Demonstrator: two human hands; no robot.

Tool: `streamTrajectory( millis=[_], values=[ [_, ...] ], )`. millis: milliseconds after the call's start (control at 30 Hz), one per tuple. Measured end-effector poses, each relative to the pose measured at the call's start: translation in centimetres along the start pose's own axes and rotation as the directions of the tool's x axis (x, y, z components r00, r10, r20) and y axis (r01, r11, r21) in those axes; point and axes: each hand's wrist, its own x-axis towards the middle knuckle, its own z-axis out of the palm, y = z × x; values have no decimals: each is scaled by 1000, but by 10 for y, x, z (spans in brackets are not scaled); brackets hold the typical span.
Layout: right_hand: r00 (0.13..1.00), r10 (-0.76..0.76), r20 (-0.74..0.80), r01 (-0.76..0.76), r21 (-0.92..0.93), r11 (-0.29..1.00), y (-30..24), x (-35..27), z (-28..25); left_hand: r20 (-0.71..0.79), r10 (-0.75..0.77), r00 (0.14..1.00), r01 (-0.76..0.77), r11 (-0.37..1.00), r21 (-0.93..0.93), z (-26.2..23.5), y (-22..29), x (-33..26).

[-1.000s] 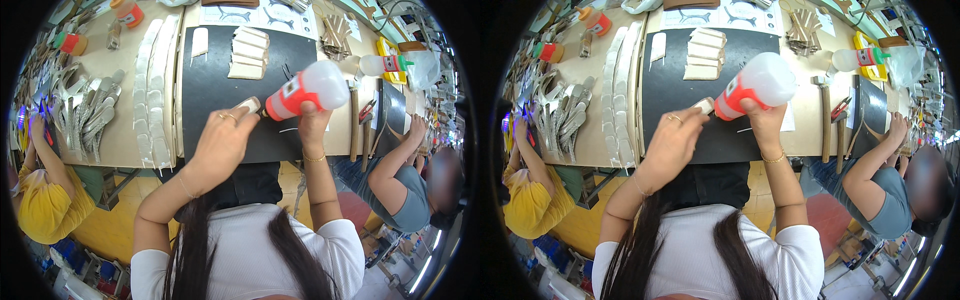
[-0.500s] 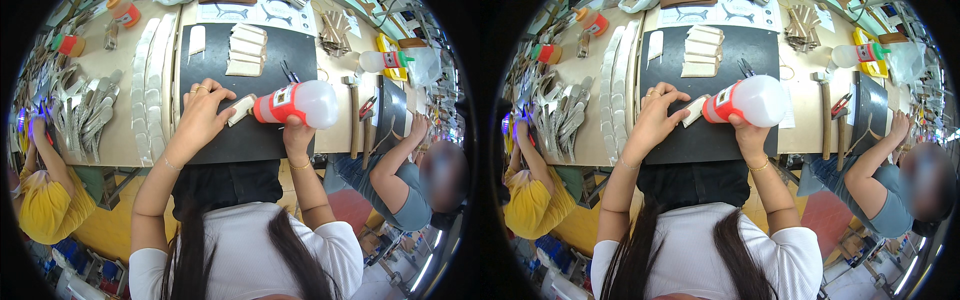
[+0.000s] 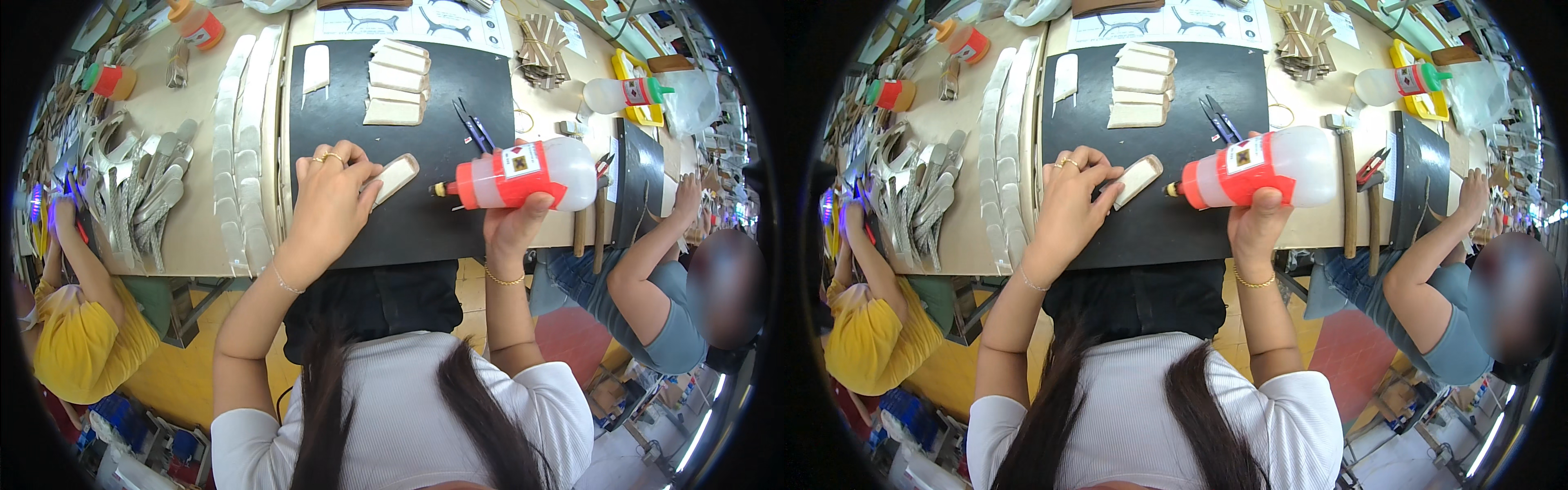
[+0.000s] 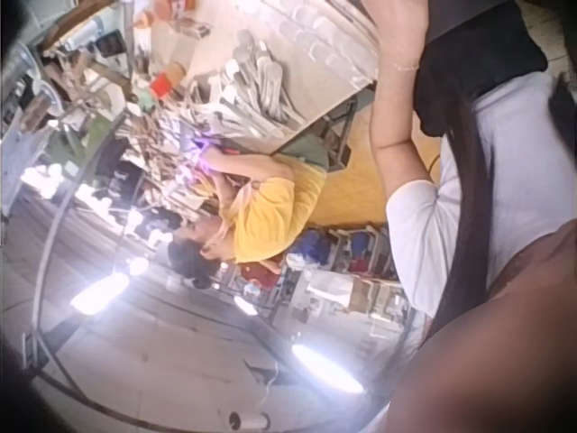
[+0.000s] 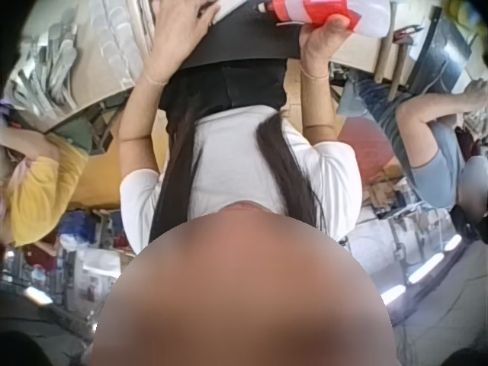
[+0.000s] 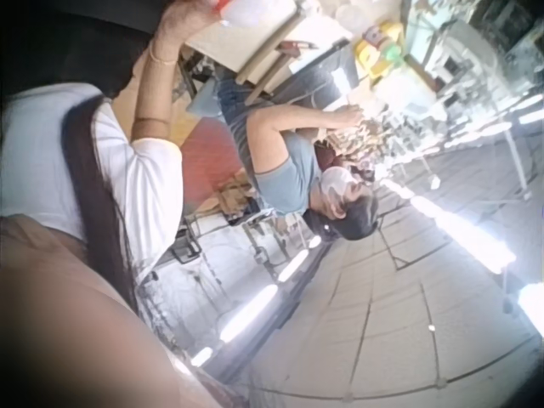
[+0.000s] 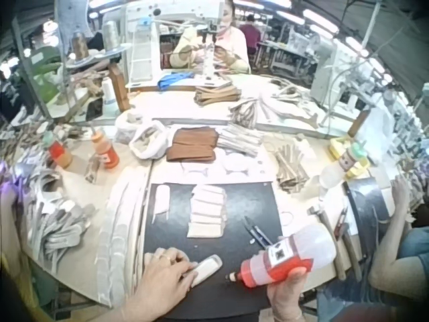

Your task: The person repeatedly applies glue from a red squeeze bottle onto small rectangular craft pieces on a black mat, then stacks them. The person handles the pieces one at a time and places them in a growing pile on the table.

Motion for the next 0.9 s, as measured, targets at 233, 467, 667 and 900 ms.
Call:
streamTrajectory(
  millis=[233,467,667,900],
  values=[
    [1000,-18,-23,21,116,993,-8,7,-5,-92,48,995,-46,999,18,4,5,-6],
    [995,-89,46,97,-222,970,10,-5,-1,18,-79,997,80,995,-52,4,0,3],
    [992,-35,122,34,15,999,19,-11,5,54,-115,992,121,986,-113,2,0,5],
    [983,49,177,-40,-51,998,21,-28,18,-10,5,1000,-6,1000,-16,2,2,3]
  ],
)
